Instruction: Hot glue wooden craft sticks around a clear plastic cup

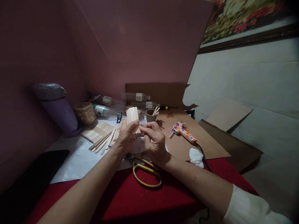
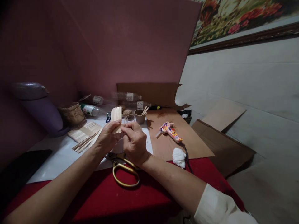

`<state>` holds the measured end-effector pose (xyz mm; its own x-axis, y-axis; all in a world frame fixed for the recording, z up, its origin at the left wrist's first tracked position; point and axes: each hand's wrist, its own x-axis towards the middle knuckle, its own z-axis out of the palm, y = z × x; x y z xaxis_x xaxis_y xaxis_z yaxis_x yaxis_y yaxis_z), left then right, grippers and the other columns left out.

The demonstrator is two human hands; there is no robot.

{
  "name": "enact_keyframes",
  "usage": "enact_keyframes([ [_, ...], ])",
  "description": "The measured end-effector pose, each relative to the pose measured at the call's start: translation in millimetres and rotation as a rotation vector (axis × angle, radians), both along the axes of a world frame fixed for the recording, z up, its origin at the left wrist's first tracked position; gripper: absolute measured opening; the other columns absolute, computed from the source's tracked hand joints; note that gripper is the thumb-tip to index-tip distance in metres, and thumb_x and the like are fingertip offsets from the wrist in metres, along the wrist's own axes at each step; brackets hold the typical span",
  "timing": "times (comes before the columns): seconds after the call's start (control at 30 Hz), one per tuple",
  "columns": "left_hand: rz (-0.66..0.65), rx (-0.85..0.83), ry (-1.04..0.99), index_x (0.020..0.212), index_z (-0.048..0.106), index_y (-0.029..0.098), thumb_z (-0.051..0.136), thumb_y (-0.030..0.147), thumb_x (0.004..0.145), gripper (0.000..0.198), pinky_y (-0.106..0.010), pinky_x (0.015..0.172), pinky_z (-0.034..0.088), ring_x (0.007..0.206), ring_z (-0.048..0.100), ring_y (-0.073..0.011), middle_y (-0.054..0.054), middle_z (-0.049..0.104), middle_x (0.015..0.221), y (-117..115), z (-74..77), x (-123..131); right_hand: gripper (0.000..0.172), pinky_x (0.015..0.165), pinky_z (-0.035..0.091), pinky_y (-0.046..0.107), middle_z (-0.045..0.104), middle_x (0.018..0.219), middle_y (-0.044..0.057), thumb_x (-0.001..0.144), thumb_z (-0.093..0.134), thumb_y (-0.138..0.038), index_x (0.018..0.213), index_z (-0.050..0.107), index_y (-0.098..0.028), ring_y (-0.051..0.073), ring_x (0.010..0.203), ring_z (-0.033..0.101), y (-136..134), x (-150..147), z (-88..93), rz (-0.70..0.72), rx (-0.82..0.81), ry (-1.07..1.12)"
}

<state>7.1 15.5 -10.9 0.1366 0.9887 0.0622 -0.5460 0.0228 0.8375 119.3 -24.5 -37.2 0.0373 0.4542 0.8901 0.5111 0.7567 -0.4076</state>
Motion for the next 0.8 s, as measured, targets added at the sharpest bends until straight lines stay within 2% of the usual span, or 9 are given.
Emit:
enact_keyframes([
  [0.4, -0.012, 0.014, 0.013, 0.09, 0.057, 0.016, 0.079, 0.026, 0.06, 0.039, -0.017, 0.048, 0.049, 0.061, 0.06, -0.0106, 0.003, 0.061, 0.07, 3.1, -3.0, 0.3, 0.032, 0.071, 0.054, 0.033, 0.057, 0.088, 0.006, 0.087, 0.045, -0.006, 0.098, 0.072, -0.02, 0.018, 0.084, 0.06, 1.1, -0.2, -0.3, 0.002, 0.001, -0.003],
  [0.6, 0.0, 0.003, 0.014, 0.088, 0.056, 0.016, 0.079, 0.025, 0.058, 0.039, -0.017, 0.046, 0.048, 0.057, 0.058, -0.0098, 0.003, 0.06, 0.068, 2.0, -1.0, 0.1, 0.031, 0.07, 0.054, 0.032, 0.057, 0.087, 0.007, 0.087, 0.045, -0.006, 0.097, 0.072, -0.018, 0.018, 0.083, 0.059, 1.0, 0.4, 0.4, -0.002, 0.0, -0.015],
  [0.8, -0.018, -0.015, 0.006, 0.085, 0.057, 0.016, 0.078, 0.026, 0.058, 0.036, -0.02, 0.05, 0.051, 0.063, 0.06, -0.0122, 0.001, 0.063, 0.071, -1.3, 3.7, 0.6, 0.035, 0.072, 0.054, 0.032, 0.057, 0.089, 0.006, 0.088, 0.045, -0.007, 0.103, 0.073, -0.021, 0.018, 0.085, 0.06, 1.3, 1.1, -0.1, -0.004, 0.018, -0.018],
])
